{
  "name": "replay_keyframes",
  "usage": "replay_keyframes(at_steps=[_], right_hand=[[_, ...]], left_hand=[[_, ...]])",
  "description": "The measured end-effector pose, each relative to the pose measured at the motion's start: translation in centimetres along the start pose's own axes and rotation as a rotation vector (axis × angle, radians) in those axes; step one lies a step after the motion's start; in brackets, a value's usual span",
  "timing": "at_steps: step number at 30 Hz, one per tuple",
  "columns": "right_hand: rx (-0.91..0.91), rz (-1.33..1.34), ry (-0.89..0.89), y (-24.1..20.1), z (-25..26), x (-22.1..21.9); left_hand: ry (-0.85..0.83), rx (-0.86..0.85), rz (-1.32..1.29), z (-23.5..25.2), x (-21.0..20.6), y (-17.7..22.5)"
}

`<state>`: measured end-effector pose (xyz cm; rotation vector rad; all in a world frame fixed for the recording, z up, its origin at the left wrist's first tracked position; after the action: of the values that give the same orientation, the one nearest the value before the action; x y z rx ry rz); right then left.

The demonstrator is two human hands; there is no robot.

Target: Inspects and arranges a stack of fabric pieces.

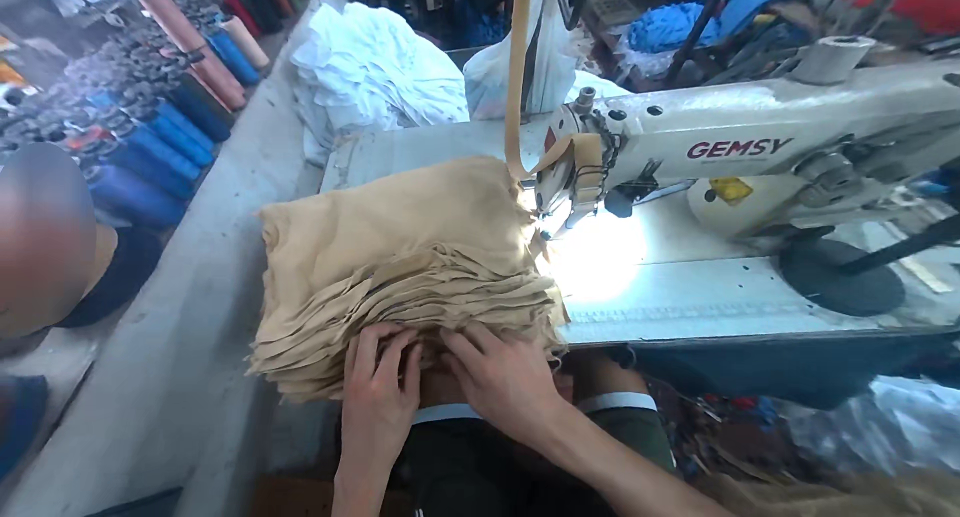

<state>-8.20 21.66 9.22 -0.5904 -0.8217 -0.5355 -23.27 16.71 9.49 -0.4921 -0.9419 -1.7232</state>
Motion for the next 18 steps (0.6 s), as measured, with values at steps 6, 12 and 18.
replay_keyframes(at_steps=[6, 12, 18], right_hand=[[-0.097, 0.123, 0.031, -1.0, -0.8, 1.0], [-0.273, 0.326, 0.028, -2.2, -1.4, -0.8], [-0.295, 0.316, 0.12, -2.2, -0.1, -2.2]], left_hand=[[-0.025, 0.007, 0.037, 0.3, 0.0, -0.4], [-0.131, 0.164, -0.153, 1.2, 0.3, -1.3], [-0.295, 0.32, -0.383, 2.0, -0.1, -2.7]])
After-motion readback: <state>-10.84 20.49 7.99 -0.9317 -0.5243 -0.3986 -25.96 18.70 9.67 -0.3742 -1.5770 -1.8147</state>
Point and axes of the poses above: each hand's wrist, its own z-axis towards the middle knuckle, its own x-axis out of the back of the hand, y = z × x, the point moved 7 cm from there along z, towards the middle knuckle, and after that the axes turned 4 degrees about y, right-handed, at the moved point
